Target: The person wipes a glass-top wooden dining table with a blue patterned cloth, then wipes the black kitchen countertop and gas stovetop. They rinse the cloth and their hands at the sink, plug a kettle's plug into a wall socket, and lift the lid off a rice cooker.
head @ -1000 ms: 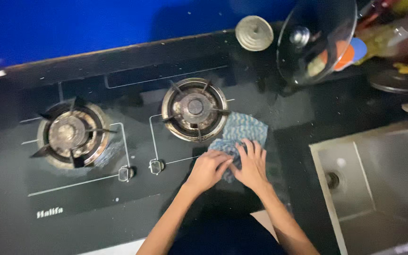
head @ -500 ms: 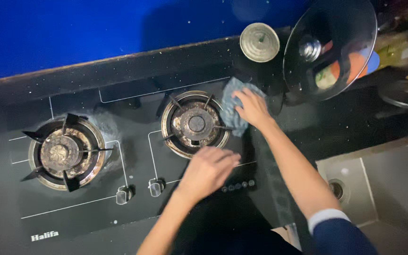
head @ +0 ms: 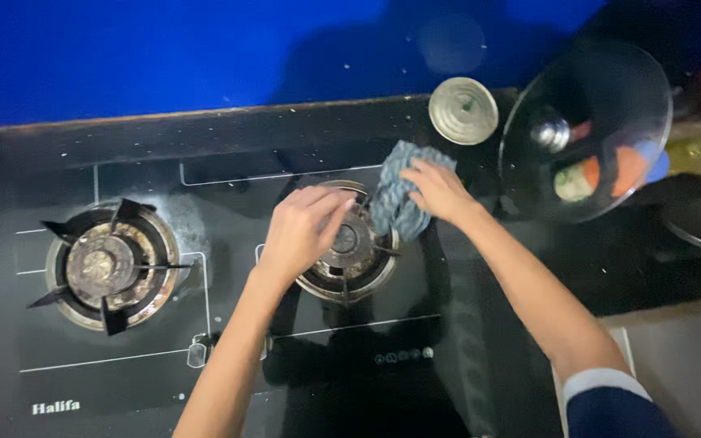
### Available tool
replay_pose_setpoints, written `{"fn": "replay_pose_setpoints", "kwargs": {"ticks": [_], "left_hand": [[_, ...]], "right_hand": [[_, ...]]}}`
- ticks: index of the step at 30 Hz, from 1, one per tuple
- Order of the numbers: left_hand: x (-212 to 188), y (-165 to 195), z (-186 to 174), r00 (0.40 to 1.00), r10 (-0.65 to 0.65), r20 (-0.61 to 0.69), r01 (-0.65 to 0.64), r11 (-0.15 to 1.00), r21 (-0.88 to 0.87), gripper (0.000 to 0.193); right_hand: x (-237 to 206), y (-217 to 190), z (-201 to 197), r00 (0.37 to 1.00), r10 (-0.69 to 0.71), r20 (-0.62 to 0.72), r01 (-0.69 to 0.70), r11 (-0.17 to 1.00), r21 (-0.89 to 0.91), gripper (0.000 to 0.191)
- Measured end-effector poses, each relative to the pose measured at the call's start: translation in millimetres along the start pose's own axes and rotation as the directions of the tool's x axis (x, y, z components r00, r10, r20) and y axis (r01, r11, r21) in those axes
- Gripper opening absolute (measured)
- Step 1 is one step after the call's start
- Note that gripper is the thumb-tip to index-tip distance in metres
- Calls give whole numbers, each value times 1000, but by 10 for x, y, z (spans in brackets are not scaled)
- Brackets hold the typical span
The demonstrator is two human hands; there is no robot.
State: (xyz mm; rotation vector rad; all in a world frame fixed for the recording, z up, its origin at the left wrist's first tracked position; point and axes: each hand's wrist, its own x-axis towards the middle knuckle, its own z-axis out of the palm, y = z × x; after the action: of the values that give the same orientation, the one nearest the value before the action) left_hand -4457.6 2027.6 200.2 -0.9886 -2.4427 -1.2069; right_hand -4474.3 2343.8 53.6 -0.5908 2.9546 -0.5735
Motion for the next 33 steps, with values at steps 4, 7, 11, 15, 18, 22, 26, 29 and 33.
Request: {"fn": "replay_pose_setpoints", "kwargs": {"ticks": [4, 7, 11, 15, 18, 22, 26, 29, 33], "left_hand": [[-109, -186, -409, 998, -58, -30, 60, 995, 85, 10], [-242, -312, -735, 991, -115, -71, 125, 982, 145, 9], [-475, -479, -1094, 978, -135, -157, 160, 974, 158, 11], [-744, -697, -1434, 974, -148, -172, 178, 969, 172, 10], [-947, -870, -1698, 961, -163, -224, 199, 969, 147, 10], [-1187, -1069, -2017, 940, -183, -288, 219, 971, 97, 9], [-1404, -1279, -2330, 952, -139, -274, 170, 981, 93, 10], [-1622, -1453, -2606, 957, -144, -252, 172, 981, 95, 10], [-1856, -1756, -2975, 940, -182, -290, 207, 977, 59, 8]], "right_hand": [[849, 69, -27, 992, -125, 27, 127, 989, -81, 38], [1415, -75, -46, 976, -73, 204, 107, 981, -162, 30], [1993, -570, 180, 949, -64, 308, 117, 980, -158, 33], [2430, -1101, 464, 927, -61, 370, 163, 954, -253, 30], [2660, -1446, 599, 888, -109, 447, 271, 910, -316, 24], [2740, -2081, 927, 920, -261, 293, 297, 951, -85, 35], [3077, -2685, 1227, 976, -104, 192, 102, 995, 17, 45], [3591, -2869, 1293, 963, -207, 173, 218, 975, -42, 42], [4219, -3214, 1474, 933, -261, 249, 297, 947, -121, 26]]}}
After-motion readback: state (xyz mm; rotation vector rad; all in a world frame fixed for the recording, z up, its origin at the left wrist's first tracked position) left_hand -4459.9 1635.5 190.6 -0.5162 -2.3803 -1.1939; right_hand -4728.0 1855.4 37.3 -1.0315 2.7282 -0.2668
